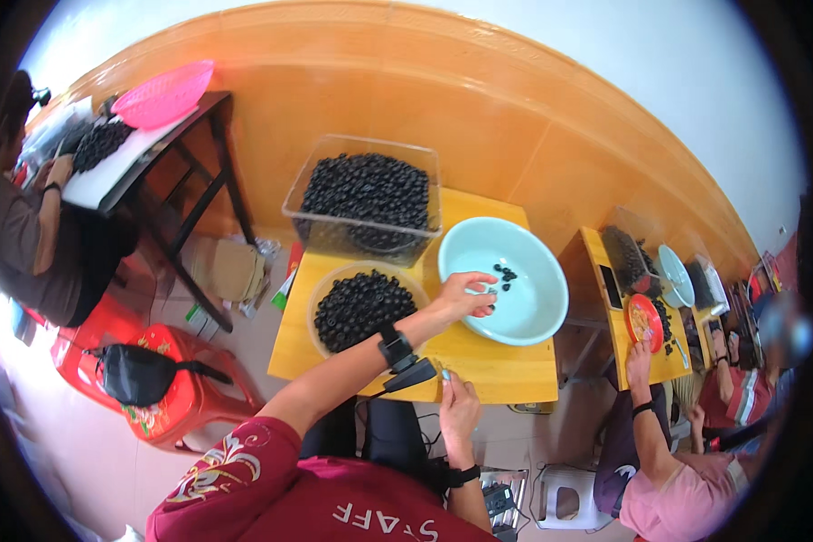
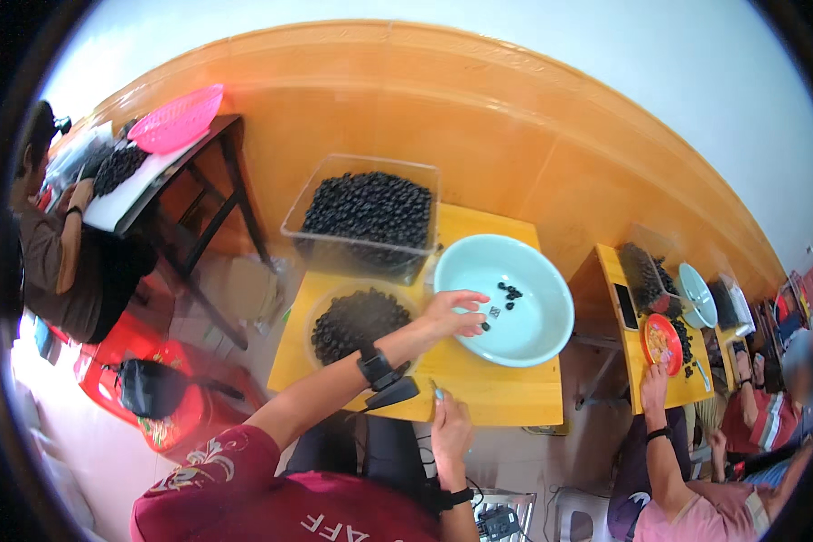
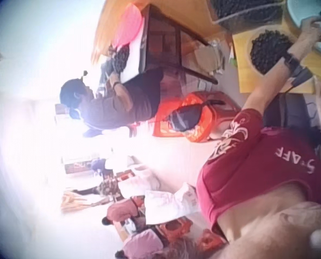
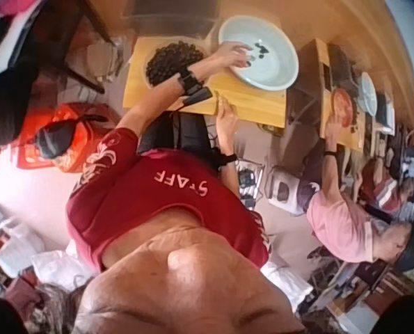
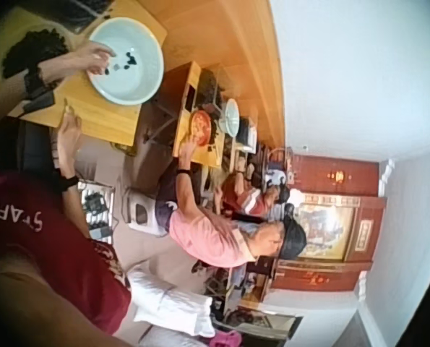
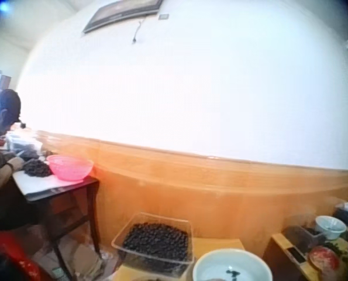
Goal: The recorder is sorting small black round objects (likely olives or berries), inspecting them and placing selected ones into a white bowl while removing debris with a small tool.
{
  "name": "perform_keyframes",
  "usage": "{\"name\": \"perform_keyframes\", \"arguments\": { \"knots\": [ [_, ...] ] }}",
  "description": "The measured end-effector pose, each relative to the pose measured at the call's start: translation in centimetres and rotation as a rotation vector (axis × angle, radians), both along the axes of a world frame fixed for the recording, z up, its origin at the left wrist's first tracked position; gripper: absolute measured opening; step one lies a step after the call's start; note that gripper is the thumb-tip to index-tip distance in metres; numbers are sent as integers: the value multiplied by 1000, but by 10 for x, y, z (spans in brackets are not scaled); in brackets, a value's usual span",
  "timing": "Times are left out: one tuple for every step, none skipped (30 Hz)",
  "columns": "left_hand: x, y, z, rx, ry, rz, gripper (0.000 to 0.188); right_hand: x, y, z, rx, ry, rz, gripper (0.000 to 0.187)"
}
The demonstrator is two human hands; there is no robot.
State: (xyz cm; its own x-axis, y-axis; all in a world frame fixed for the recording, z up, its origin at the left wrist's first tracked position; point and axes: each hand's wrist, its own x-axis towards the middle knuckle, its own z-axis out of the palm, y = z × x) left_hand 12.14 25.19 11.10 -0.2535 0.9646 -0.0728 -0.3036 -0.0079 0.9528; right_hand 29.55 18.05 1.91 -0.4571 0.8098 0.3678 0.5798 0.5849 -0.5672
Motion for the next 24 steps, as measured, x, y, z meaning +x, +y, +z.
{"name": "perform_keyframes", "arguments": {
  "knots": [
    [2, -3, -2, 6, 23, 1, 32, 2, 0, -2, 29, 12, -3, 23],
    [1, -11, -7, -14, 9, 17, 32, 4, 0, 0, 9, -2, 13, 23],
    [-1, -21, -3, -2, 35, -42, 32, 3, 2, 2, 27, 12, 3, 23],
    [-4, -32, -3, 8, 60, -103, 32, 3, 4, 3, 45, 26, -8, 23],
    [-11, -44, -7, -5, 75, -117, 29, 4, 5, 3, 36, -8, 5, 23],
    [-23, -59, -13, 1, 134, -82, 26, 2, 7, 3, 20, -12, 10, 23],
    [-35, -77, -19, 7, 195, -52, 24, 0, 8, 4, 26, 1, 23, 23],
    [-45, -95, -17, -23, 222, 23, 20, 1, 8, 6, 36, 11, 26, 22],
    [-60, -110, -25, -42, 261, 74, 20, -1, 8, 8, 26, 8, 22, 22],
    [-75, -127, -34, -57, 347, 151, 19, -3, 7, 9, 22, 4, 30, 22],
    [-90, -140, -46, -99, 483, 247, 17, -4, 6, 12, 23, 0, 37, 22],
    [-101, -151, -51, -100, 538, 303, 16, -4, 5, 11, 17, -3, 31, 22],
    [-105, -158, -49, -151, 579, 359, 15, -3, 6, 10, 16, -24, 13, 22],
    [-106, -161, -48, -201, 620, 415, 15, -1, 5, 9, 16, -44, -5, 22],
    [-107, -160, -49, -200, 616, 413, 15, -1, 5, 8, 18, -48, -7, 22],
    [-106, -159, -52, -156, 740, 425, 17, -1, 4, 8, 19, -63, -15, 22],
    [-105, -157, -53, -110, 863, 436, 18, -1, 4, 8, 22, -78, -24, 22],
    [-100, -152, -50, -103, 857, 434, 18, 0, 4, 7, 28, -82, -29, 22],
    [-92, -145, -46, -102, 917, 437, 20, 0, 4, 6, 26, -89, -34, 22],
    [-86, -138, -42, -100, 977, 439, 21, 1, 4, 6, 25, -95, -40, 22],
    [-87, -130, -53, -64, 1060, 404, 23, 0, 3, 6, 33, -96, -44, 22],
    [-87, -125, -58, -51, 1056, 399, 23, 0, 3, 6, 20, -91, -51, 21],
    [-85, -120, -62, -19, 1166, 411, 25, -1, 3, 7, 6, -84, -60, 22],
    [-83, -114, -65, 17, 1276, 422, 26, -1, 3, 7, 14, -83, -77, 22]
  ]
}}
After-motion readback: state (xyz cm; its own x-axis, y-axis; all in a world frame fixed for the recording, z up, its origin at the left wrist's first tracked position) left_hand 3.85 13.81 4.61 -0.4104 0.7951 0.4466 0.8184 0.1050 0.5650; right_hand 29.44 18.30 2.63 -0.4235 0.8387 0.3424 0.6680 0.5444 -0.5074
